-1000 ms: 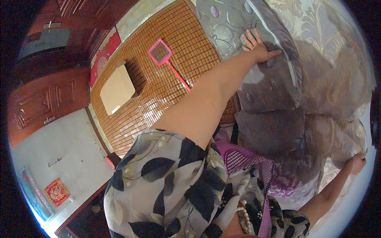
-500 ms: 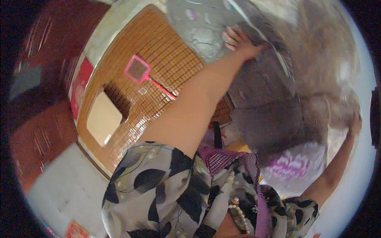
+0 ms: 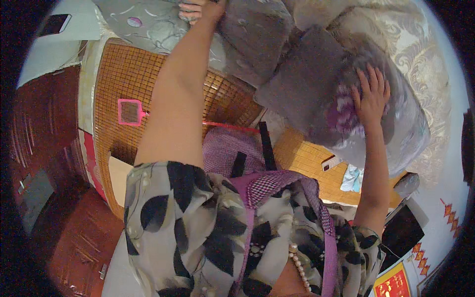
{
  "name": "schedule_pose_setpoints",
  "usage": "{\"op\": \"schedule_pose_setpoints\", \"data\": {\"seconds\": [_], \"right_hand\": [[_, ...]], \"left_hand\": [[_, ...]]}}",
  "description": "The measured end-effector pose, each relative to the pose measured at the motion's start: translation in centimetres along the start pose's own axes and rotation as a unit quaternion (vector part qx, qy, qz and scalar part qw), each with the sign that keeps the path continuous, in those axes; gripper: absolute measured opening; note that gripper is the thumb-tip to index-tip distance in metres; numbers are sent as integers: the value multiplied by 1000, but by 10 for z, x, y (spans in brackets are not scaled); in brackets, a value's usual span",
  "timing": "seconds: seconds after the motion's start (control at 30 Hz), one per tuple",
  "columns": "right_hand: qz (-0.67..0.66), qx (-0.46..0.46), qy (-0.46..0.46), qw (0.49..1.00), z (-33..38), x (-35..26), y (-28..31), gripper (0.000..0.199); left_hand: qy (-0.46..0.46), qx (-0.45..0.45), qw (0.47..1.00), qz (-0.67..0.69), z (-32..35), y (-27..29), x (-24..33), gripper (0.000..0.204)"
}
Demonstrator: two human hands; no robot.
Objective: The person arranges a bamboo mat on a bed, then spreads a patterned sheet over it. They fold a light-colored blanket with a cartoon print and place it at the foot of the bed. Finally, they arrange several pillows and a pink fly swatter on the bed.
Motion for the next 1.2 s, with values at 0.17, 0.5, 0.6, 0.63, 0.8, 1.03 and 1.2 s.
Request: {"op": "schedule_pose_setpoints", "data": {"seconds": [0.17,0.5,0.6,0.63,0.8,1.03,1.2], "right_hand": [[-66,88,27,994,-22,-24,-27,39],[-91,173,24,980,-31,-39,-14,32],[-68,205,37,976,-29,-43,-17,30],[-68,224,44,971,-28,-45,-17,31],[-7,293,57,954,-19,-54,-26,25],[-36,315,33,948,-26,-64,-26,24],[-215,243,17,946,-37,-27,-17,26]], "left_hand": [[-39,0,999,-2,-22,2,-17,85],[-113,-12,993,-8,-50,2,-24,87],[-136,-11,991,-2,-54,1,-27,87],[-144,-11,990,1,-54,1,-29,87],[-192,-18,981,6,-53,-7,-36,88],[-261,-19,965,30,-81,18,-62,89],[-379,-25,908,179,-41,53,-109,90]]}}
Point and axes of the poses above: each hand's wrist, its own z-axis away from the middle knuckle, its own y-axis out of the back of the hand, x = y × z, the point moved 4 cm from there along -z, towards the middle knuckle, and after that the axes turned 6 degrees about -y, right-handed, at the moved point
